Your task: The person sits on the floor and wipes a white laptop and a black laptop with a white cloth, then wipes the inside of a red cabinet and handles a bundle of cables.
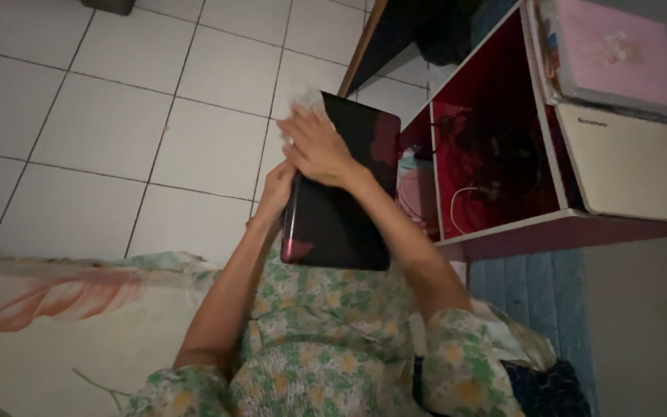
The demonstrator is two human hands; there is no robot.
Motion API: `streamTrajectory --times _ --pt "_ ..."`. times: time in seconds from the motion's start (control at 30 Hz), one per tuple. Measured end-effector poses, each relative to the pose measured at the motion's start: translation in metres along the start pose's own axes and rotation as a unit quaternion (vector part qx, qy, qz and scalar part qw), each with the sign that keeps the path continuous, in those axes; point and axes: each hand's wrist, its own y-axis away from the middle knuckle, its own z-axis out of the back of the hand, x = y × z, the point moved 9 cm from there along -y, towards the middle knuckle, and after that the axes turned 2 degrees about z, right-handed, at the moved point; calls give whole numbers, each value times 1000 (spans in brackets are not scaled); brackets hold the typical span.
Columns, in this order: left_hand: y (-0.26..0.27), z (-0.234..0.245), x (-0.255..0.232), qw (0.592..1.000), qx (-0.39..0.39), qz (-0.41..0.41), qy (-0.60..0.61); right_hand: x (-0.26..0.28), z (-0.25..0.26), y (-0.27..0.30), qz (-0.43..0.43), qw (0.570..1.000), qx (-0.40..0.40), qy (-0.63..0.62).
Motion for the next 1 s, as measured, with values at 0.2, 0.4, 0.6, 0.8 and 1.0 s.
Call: streamTrajectory --times 0.2,0.4,0.6,0.8,1.0 --pt "19 -11 -5 943 55 158 287 46 -1 49 48 997 31 -51" --pt "26 -4 -6 913 -2 288 289 93 -16 102 127 986 73 -84" --pt "16 -20 -13 967 77 163 179 113 -43 154 184 974 125 -51" --pt "26 -21 -19 967 -13 223 120 100 -46 185 166 970 173 37" --pt "27 -24 -29 979 -27 179 89 65 -25 127 63 993 93 28"
